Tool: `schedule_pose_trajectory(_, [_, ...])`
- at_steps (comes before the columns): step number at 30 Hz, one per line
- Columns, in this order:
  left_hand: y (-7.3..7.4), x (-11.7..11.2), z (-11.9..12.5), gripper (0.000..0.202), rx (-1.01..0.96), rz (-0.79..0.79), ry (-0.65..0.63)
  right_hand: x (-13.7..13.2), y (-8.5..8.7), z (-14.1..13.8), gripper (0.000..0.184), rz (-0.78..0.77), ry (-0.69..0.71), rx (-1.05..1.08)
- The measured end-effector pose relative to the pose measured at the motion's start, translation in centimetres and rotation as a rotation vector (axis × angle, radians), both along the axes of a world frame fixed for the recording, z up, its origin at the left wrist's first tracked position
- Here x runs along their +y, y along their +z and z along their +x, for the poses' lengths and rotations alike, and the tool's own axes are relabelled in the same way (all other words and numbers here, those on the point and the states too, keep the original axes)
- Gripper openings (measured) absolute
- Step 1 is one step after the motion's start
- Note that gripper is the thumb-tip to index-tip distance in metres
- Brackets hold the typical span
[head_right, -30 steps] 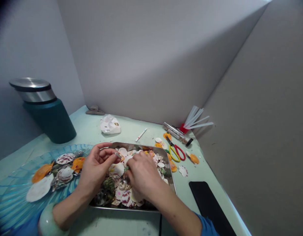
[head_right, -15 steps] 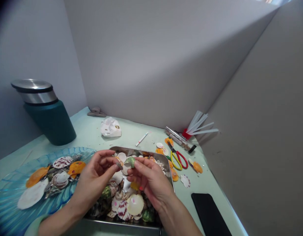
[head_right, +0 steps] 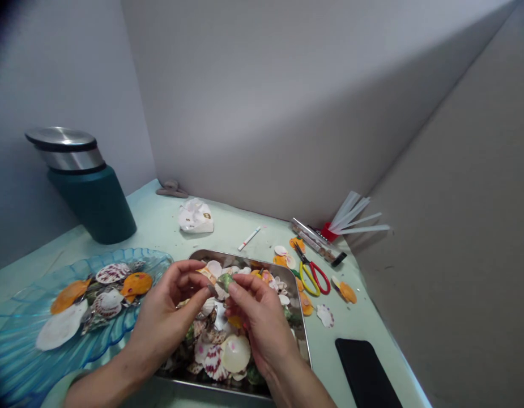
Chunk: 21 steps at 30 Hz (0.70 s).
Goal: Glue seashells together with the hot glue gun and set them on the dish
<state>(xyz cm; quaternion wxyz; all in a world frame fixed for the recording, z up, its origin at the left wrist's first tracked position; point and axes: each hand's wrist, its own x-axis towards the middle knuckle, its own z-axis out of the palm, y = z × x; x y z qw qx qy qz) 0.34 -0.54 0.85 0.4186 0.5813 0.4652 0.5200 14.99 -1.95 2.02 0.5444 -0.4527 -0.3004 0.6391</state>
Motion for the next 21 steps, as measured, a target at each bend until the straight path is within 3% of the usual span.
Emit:
schedule_pose_trajectory(7, [0.2, 0.0, -0.1, 0.027, 0.128, 0.000, 0.066, -0.5, -0.1, -0.6, 0.032, 0.127, -0.054, -0.259])
schedule_pose_trajectory(15, [0.2, -0.2, 0.0, 0.029, 0.137, -0.007, 0.076, -1.0, -0.5, -1.1, 0.021, 0.336, -0.156, -0.560])
schedule_pose_trajectory(21, [0.3, -0.3, 0.0, 0.030, 0.127, -0.001, 0.062, -1.1, -0.6, -1.1, 0.018, 0.360, -0.133, -0.692])
